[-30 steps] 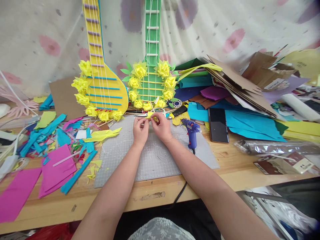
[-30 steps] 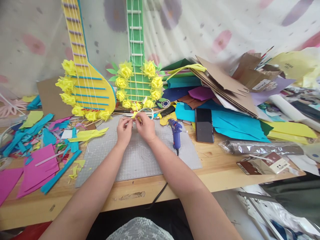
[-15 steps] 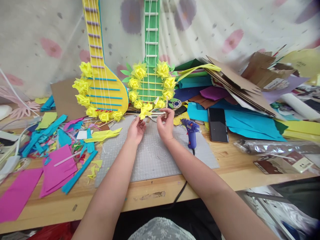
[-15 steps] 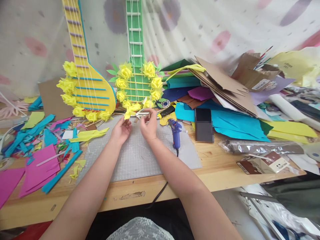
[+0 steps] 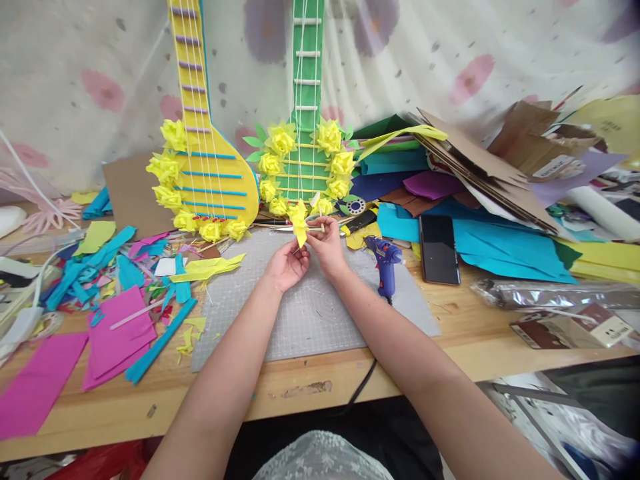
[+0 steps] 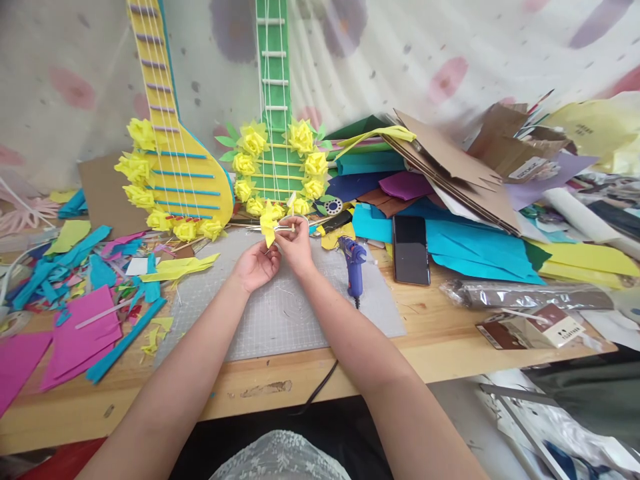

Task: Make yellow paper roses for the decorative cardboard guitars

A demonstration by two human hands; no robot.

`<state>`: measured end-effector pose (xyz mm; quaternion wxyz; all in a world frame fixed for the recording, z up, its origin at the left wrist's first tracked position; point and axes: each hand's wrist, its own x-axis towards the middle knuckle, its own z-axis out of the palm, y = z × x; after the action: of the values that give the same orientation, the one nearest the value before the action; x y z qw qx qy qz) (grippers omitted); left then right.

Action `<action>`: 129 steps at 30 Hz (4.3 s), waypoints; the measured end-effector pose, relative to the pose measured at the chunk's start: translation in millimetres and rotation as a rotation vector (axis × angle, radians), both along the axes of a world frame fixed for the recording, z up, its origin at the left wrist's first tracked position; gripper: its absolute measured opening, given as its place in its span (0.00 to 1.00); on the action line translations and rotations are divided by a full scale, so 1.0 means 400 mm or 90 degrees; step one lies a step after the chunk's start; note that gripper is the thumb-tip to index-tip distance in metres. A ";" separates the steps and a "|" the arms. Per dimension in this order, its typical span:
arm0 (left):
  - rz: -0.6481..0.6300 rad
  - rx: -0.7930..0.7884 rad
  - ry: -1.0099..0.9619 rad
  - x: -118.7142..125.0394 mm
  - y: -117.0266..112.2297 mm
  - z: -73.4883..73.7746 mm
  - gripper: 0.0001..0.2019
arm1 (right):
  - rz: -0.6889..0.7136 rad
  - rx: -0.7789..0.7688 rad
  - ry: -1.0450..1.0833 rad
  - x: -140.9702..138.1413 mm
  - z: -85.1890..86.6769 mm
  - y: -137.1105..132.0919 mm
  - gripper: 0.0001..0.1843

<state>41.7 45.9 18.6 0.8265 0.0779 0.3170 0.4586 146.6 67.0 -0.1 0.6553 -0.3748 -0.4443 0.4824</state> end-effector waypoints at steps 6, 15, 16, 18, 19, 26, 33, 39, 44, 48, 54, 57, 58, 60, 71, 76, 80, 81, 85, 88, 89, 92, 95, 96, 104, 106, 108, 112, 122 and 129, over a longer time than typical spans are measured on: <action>0.031 -0.001 0.044 0.008 -0.002 0.005 0.05 | 0.005 0.003 -0.019 0.016 -0.009 0.014 0.25; 0.025 -0.054 -0.015 -0.009 0.002 0.004 0.08 | 0.055 0.081 -0.090 0.033 -0.001 0.020 0.24; 0.023 -0.058 -0.019 -0.009 0.002 0.004 0.08 | 0.061 0.083 -0.100 0.033 -0.002 0.020 0.24; 0.017 -0.053 -0.037 -0.010 0.001 0.004 0.08 | 0.074 0.083 -0.113 0.034 -0.003 0.021 0.25; 0.014 -0.042 -0.049 -0.009 0.000 0.005 0.08 | 0.074 0.084 -0.112 0.035 -0.004 0.022 0.25; 0.048 0.012 0.039 0.009 -0.006 0.006 0.04 | 0.009 0.101 -0.049 0.045 -0.015 0.034 0.25; 0.043 0.014 0.077 0.010 -0.002 -0.002 0.08 | 0.027 0.091 -0.058 0.046 -0.016 0.037 0.27; 0.038 -0.030 0.043 0.005 0.004 -0.004 0.06 | 0.073 0.086 -0.072 0.043 -0.005 0.026 0.25; 0.080 -0.033 0.049 0.008 0.005 -0.007 0.04 | 0.086 0.077 -0.042 0.047 -0.007 0.029 0.24; 0.083 -0.040 0.055 0.014 0.000 -0.002 0.03 | 0.080 0.069 -0.038 0.046 -0.012 0.033 0.22; 0.125 -0.008 0.082 0.011 0.001 -0.001 0.02 | 0.028 0.053 -0.088 0.048 -0.017 0.038 0.22; 0.181 0.020 0.108 0.005 0.007 -0.003 0.02 | -0.074 0.031 -0.104 0.059 -0.011 0.036 0.14; 0.206 0.030 0.120 0.002 0.009 -0.003 0.02 | -0.113 0.035 -0.115 0.062 -0.006 0.031 0.12; 0.261 0.052 0.144 -0.002 0.014 -0.003 0.03 | -0.157 0.070 -0.163 0.062 0.005 0.015 0.11; 0.307 0.189 0.164 -0.010 0.017 -0.013 0.04 | 0.049 0.091 -0.389 0.007 0.005 -0.028 0.06; 0.266 0.200 0.166 -0.008 0.018 -0.014 0.08 | 0.011 0.055 -0.326 0.027 -0.005 -0.003 0.07; 0.287 0.224 0.210 -0.005 0.019 -0.017 0.08 | 0.014 0.043 -0.309 0.031 -0.013 0.007 0.08; 0.293 0.227 0.226 -0.005 0.019 -0.019 0.06 | 0.017 0.040 -0.303 0.030 -0.015 0.008 0.08; 0.294 0.238 0.254 -0.007 0.020 -0.026 0.04 | 0.041 0.028 -0.274 0.027 -0.014 0.008 0.09; 0.291 0.241 0.243 -0.011 0.019 -0.024 0.04 | 0.056 0.033 -0.283 0.028 -0.010 0.006 0.10; 0.291 0.241 0.236 -0.011 0.019 -0.022 0.04 | 0.060 0.039 -0.289 0.029 -0.009 0.005 0.10; 0.296 0.233 0.218 -0.012 0.019 -0.017 0.03 | 0.070 0.062 -0.311 0.030 -0.009 0.001 0.11; 0.306 0.219 0.215 -0.013 0.020 -0.015 0.03 | 0.064 0.073 -0.363 0.027 -0.010 -0.004 0.11; 0.306 0.215 0.217 -0.013 0.021 -0.015 0.03 | 0.061 0.074 -0.383 0.024 -0.010 -0.007 0.10; 0.342 0.159 0.188 -0.024 0.028 -0.014 0.03 | 0.040 0.085 -0.429 0.006 0.004 -0.033 0.11; 0.348 0.155 0.186 -0.025 0.030 -0.016 0.04 | 0.028 0.086 -0.419 0.006 0.005 -0.034 0.11; 0.353 0.152 0.186 -0.026 0.031 -0.018 0.04 | 0.019 0.086 -0.426 0.008 0.006 -0.033 0.11; 0.355 0.156 0.180 -0.026 0.031 -0.020 0.04 | 0.018 0.089 -0.481 0.011 0.006 -0.031 0.14; 0.330 0.183 0.179 -0.026 0.026 -0.012 0.03 | 0.024 0.072 -0.495 0.008 0.008 -0.034 0.12; 0.326 0.194 0.168 -0.027 0.027 -0.017 0.05 | 0.036 0.094 -0.532 0.012 0.011 -0.032 0.11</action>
<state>30.8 56.7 11.7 0.6152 0.1773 0.3581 0.6796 151.6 54.0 4.3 0.4305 -0.4778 -0.7154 0.2731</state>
